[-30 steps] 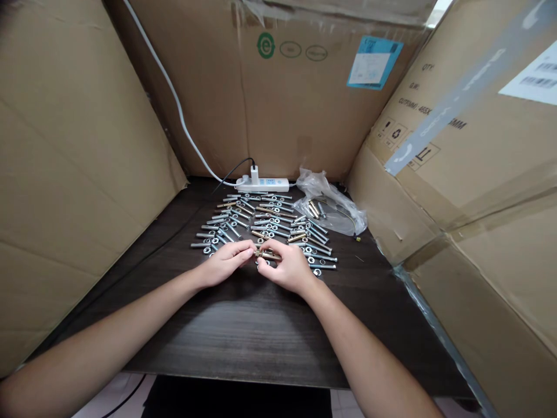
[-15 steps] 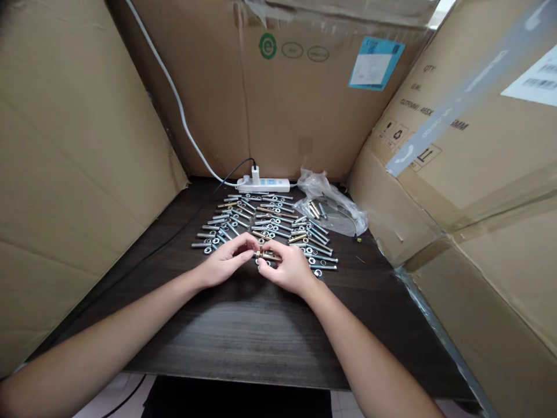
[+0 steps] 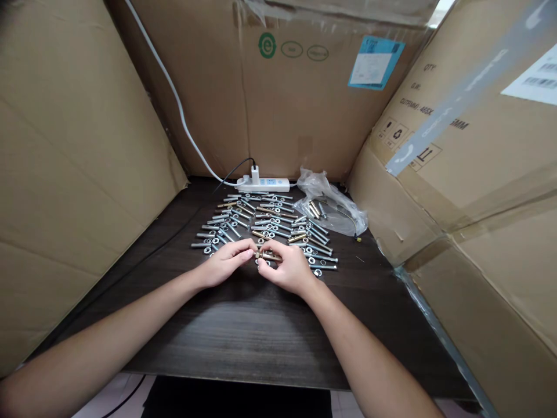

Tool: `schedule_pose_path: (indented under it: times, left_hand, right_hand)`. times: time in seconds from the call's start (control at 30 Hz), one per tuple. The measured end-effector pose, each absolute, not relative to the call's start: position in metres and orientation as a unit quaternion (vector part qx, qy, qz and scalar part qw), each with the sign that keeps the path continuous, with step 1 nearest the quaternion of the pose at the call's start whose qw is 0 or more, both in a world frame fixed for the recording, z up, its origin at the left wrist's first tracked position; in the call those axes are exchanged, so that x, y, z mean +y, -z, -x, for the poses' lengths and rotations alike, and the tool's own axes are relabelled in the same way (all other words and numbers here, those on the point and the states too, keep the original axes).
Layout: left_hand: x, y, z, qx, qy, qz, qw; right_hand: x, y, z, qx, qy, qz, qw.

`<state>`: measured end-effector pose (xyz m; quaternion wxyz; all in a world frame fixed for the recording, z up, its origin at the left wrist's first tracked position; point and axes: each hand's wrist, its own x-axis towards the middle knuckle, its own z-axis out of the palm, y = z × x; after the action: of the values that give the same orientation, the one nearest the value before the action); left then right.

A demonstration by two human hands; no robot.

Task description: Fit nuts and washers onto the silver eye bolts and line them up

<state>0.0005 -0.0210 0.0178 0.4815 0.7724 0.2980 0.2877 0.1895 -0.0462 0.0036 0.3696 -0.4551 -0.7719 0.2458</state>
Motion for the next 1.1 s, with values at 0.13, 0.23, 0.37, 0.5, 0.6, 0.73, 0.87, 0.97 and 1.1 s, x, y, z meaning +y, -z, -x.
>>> schedule_pose_path:
  times: [0.13,0.23,0.37,0.5,0.6,0.73,0.87,0.97,1.1]
  left_hand:
    - [-0.021,-0.0166,-0.0008,0.299,-0.282,-0.777,0.477]
    - [-0.0223,-0.0148,-0.0011,0.303,-0.32,-0.766,0.468]
    - [-0.0238,-0.0141,-0.0012,0.295,-0.343,-0.767,0.455]
    - [-0.0228,-0.0137,-0.0012,0.295,-0.338,-0.763,0.465]
    - [-0.0216,-0.0132,-0.0013,0.3,-0.33,-0.757,0.477]
    - [-0.0213,-0.014,-0.0016,0.305,-0.321,-0.758,0.479]
    - [-0.0224,-0.0161,-0.0018,0.299,-0.311,-0.764,0.48]
    - [-0.0226,-0.0163,-0.0016,0.301,-0.297,-0.771,0.477]
    - [-0.0218,-0.0147,-0.0014,0.303,-0.282,-0.777,0.474]
  right_hand:
    - [-0.046,-0.0036,-0.1893,-0.771,-0.248,0.454,0.371]
    - [-0.0458,-0.0035,-0.1894,-0.772,-0.247,0.453,0.371]
    - [-0.0453,-0.0029,-0.1895,-0.773,-0.24,0.458,0.368]
    - [-0.045,-0.0025,-0.1897,-0.772,-0.239,0.459,0.37]
    - [-0.0452,-0.0032,-0.1897,-0.772,-0.241,0.457,0.371]
    - [-0.0458,-0.0043,-0.1895,-0.772,-0.243,0.456,0.37]
    - [-0.0461,-0.0028,-0.1897,-0.773,-0.248,0.454,0.367]
    - [-0.046,-0.0014,-0.1898,-0.772,-0.251,0.455,0.366]
    - [-0.046,-0.0022,-0.1897,-0.771,-0.251,0.456,0.366]
